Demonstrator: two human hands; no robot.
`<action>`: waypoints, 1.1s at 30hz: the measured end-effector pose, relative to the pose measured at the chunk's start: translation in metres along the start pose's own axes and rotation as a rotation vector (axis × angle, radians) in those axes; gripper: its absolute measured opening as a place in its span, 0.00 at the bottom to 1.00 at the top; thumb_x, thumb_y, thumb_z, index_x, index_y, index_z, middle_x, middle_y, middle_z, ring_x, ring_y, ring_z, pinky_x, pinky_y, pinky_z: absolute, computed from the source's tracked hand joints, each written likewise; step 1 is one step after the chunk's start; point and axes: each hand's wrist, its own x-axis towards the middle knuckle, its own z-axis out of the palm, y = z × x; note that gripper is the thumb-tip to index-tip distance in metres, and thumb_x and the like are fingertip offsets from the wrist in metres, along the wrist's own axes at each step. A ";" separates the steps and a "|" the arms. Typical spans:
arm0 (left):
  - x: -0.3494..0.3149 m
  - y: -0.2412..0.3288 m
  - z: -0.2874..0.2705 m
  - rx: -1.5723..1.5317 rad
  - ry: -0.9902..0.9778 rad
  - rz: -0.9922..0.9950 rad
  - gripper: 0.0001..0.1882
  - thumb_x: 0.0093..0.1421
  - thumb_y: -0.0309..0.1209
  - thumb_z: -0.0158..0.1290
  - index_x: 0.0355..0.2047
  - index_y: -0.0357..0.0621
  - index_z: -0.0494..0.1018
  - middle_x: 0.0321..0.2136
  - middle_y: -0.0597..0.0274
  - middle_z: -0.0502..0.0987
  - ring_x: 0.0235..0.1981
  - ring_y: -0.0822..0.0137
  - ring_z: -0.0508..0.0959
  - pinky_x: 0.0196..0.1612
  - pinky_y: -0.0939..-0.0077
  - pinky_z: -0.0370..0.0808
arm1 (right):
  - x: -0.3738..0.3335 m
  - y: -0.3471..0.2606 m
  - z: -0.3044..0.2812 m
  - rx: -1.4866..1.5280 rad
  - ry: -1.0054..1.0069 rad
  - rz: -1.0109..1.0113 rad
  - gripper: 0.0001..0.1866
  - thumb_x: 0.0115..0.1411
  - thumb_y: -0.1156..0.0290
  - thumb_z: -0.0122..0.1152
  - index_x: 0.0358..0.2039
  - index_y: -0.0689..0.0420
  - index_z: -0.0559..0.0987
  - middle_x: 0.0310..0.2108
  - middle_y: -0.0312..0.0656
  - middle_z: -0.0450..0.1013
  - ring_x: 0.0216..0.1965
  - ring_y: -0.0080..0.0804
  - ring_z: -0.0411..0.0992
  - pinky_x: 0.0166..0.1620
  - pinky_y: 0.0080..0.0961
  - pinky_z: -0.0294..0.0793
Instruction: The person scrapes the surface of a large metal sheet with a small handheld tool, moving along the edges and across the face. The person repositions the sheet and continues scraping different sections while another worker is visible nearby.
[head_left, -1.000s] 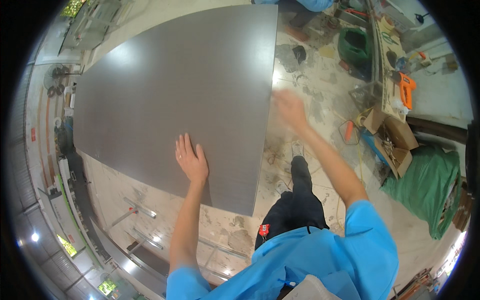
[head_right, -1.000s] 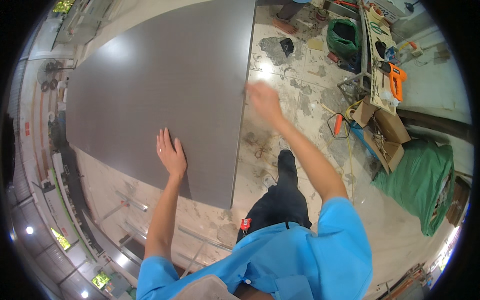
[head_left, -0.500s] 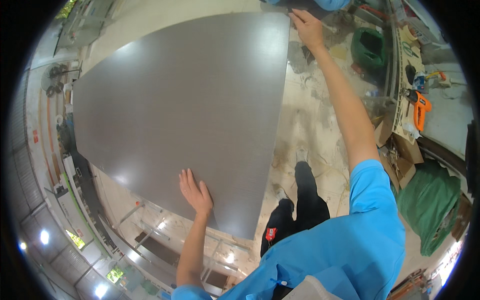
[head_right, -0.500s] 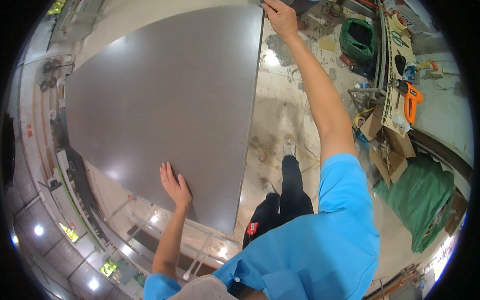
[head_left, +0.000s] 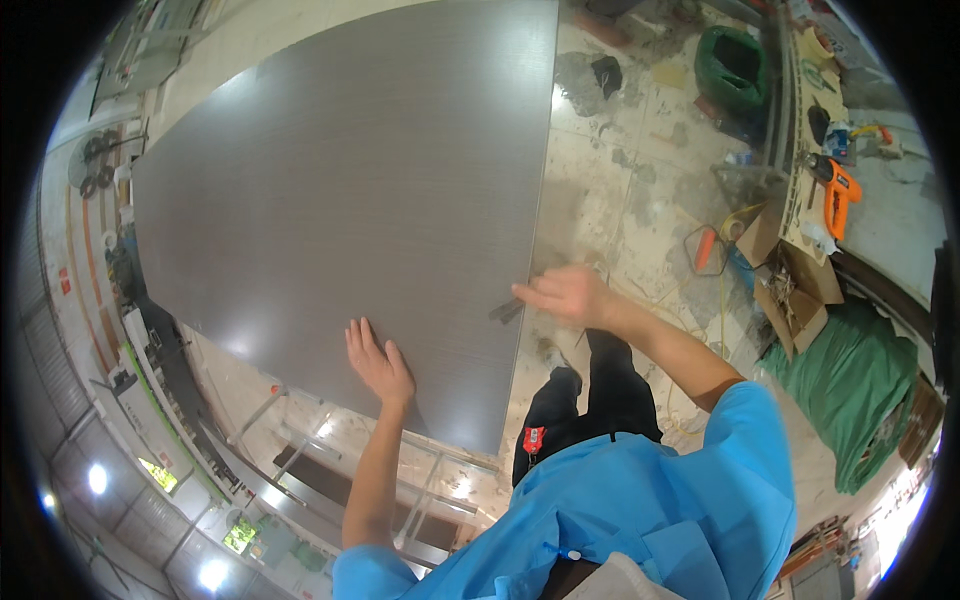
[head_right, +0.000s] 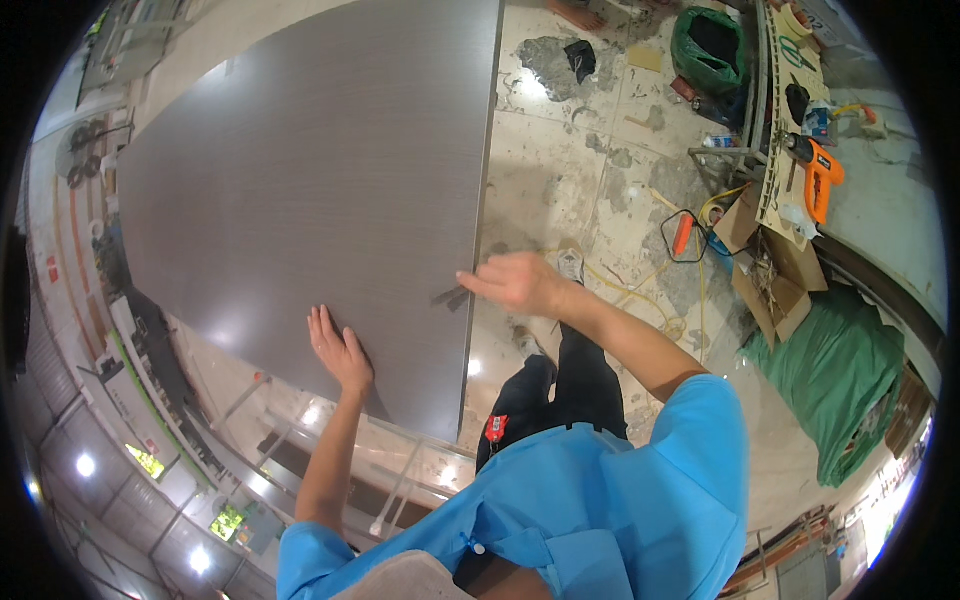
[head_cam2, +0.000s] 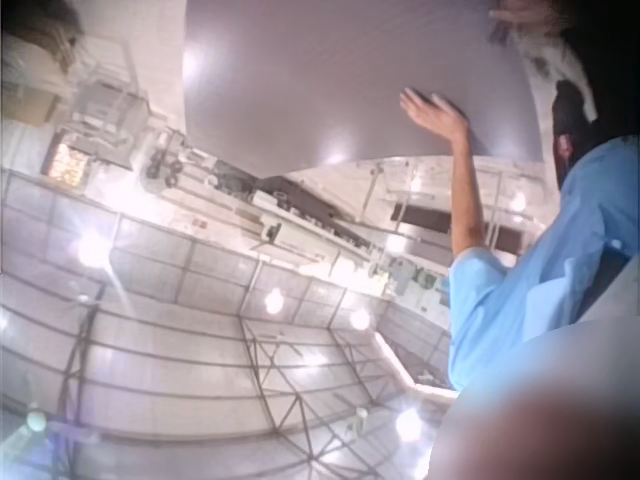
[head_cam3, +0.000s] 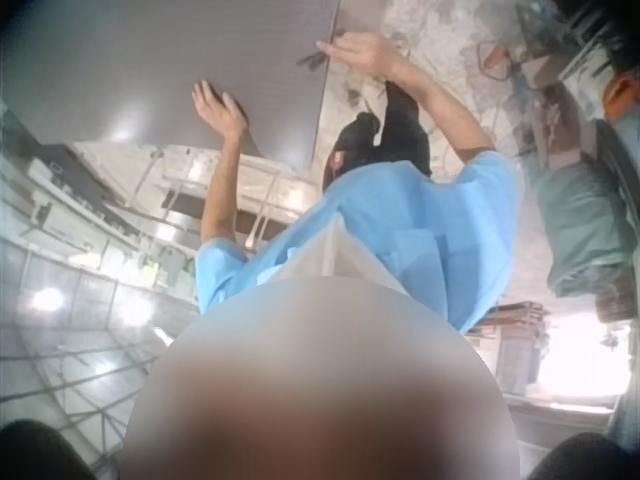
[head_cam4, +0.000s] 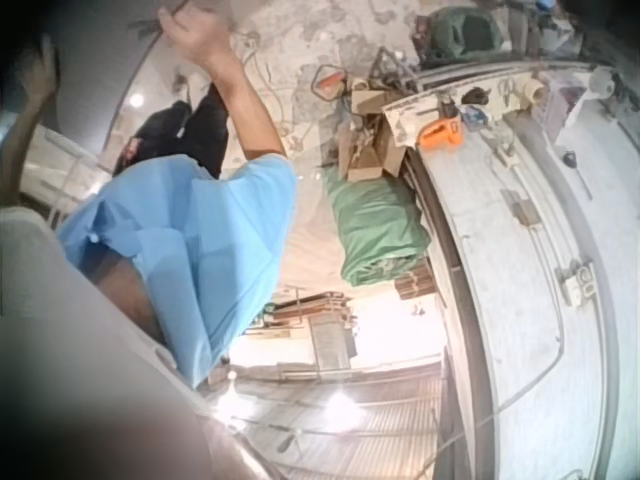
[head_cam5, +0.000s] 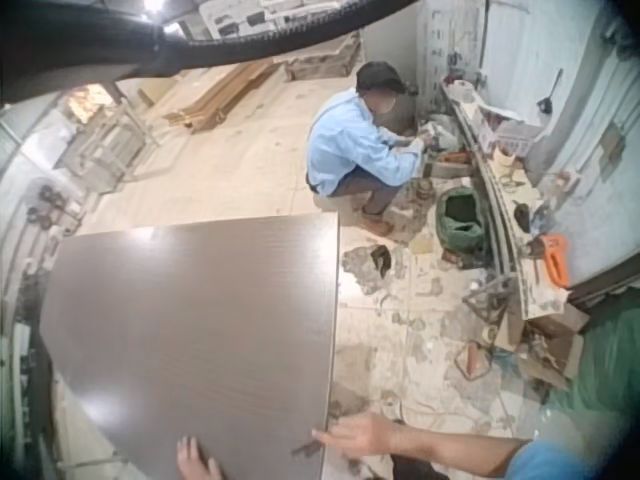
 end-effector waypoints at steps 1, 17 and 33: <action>-0.001 0.000 0.000 -0.009 0.013 0.012 0.34 0.78 0.43 0.41 0.78 0.40 0.57 0.78 0.44 0.56 0.80 0.42 0.52 0.79 0.45 0.48 | 0.006 0.000 -0.005 0.055 0.047 -0.090 0.20 0.60 0.77 0.63 0.53 0.51 0.87 0.28 0.39 0.79 0.31 0.35 0.80 0.36 0.32 0.83; -0.001 -0.009 0.010 -0.056 0.106 0.042 0.33 0.76 0.43 0.47 0.76 0.44 0.63 0.77 0.47 0.61 0.79 0.44 0.55 0.78 0.45 0.50 | -0.086 -0.144 0.059 -0.076 -0.095 0.127 0.24 0.59 0.79 0.64 0.57 0.57 0.84 0.32 0.43 0.80 0.32 0.39 0.80 0.32 0.34 0.81; 0.001 -0.016 0.031 -0.070 0.207 0.048 0.33 0.76 0.49 0.44 0.76 0.46 0.64 0.76 0.49 0.62 0.79 0.44 0.56 0.79 0.43 0.48 | -0.157 -0.265 0.122 -0.101 0.037 0.229 0.27 0.55 0.81 0.66 0.58 0.56 0.85 0.35 0.44 0.83 0.33 0.40 0.82 0.34 0.35 0.82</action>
